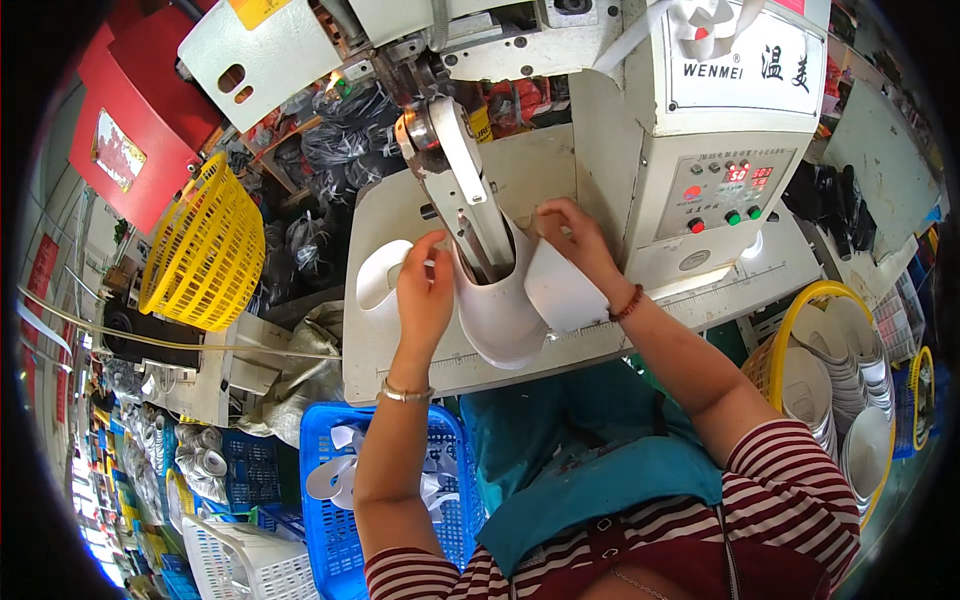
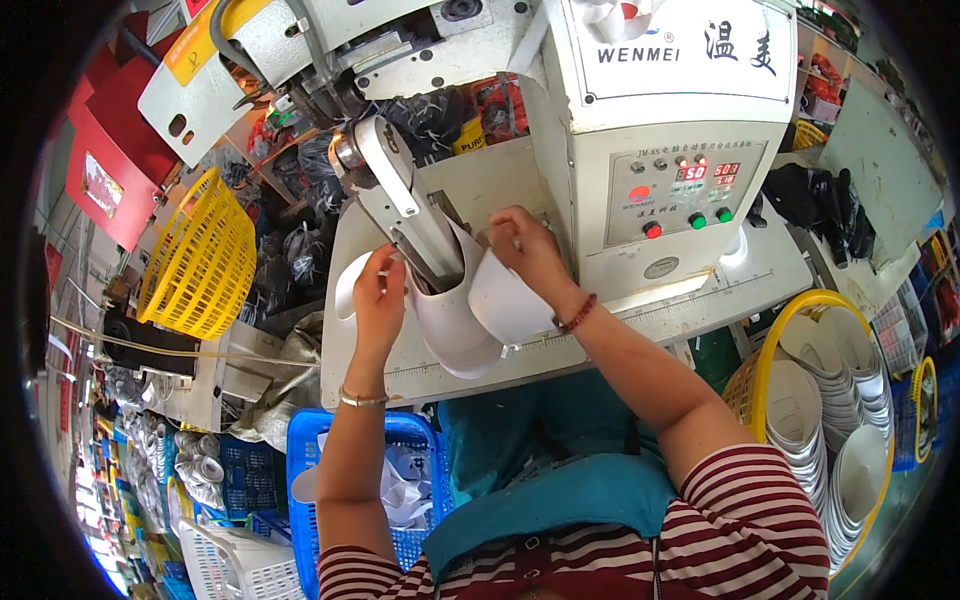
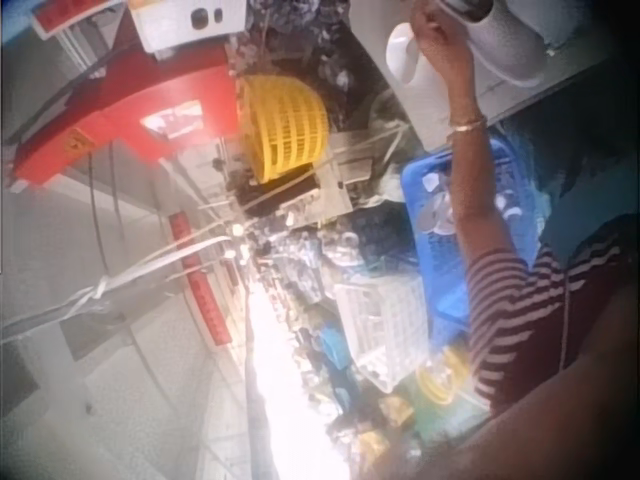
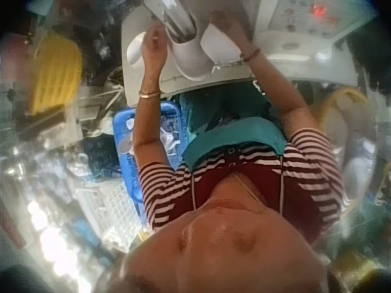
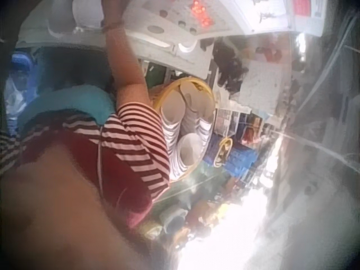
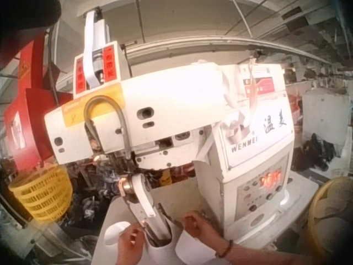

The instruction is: The person stitches white shoe upper components together using an industrial sewing machine.

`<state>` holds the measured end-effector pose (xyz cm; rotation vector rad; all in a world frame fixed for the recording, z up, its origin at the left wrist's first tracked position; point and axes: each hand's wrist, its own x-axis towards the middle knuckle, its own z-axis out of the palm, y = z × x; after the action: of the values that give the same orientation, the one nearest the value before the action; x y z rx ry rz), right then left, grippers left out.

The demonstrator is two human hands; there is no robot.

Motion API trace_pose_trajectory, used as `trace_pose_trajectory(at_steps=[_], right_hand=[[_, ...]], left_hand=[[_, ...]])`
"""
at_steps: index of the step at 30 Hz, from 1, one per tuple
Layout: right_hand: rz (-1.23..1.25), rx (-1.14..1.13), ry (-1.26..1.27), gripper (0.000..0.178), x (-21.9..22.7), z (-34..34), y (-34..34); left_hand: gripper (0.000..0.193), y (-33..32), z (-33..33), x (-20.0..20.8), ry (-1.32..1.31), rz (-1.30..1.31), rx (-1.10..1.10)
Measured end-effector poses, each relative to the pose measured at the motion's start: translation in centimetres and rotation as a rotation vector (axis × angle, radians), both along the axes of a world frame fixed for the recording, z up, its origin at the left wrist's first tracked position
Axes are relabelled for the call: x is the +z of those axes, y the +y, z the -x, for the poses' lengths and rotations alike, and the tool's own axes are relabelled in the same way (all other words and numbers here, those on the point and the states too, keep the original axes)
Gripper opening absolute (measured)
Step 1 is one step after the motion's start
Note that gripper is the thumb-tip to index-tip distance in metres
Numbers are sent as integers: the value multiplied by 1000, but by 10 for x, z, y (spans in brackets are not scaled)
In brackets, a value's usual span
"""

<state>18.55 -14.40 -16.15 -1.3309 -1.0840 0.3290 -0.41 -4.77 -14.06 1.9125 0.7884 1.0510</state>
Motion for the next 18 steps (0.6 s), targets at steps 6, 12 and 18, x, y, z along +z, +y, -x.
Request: trace_pose_trajectory(at_steps=[6, 12, 18], right_hand=[[-54, 111, 258, 11, 29, 14, -30], [-114, 42, 19, 20, 24, 24, -27], [-120, 175, -161, 42, 53, 30, -57]], left_hand=[[29, -78, 23, 18, 34, -604, -350], [35, -135, -10, 31, 2, -621, -206], [18, -132, -4, 35, -243, -200, -313]])
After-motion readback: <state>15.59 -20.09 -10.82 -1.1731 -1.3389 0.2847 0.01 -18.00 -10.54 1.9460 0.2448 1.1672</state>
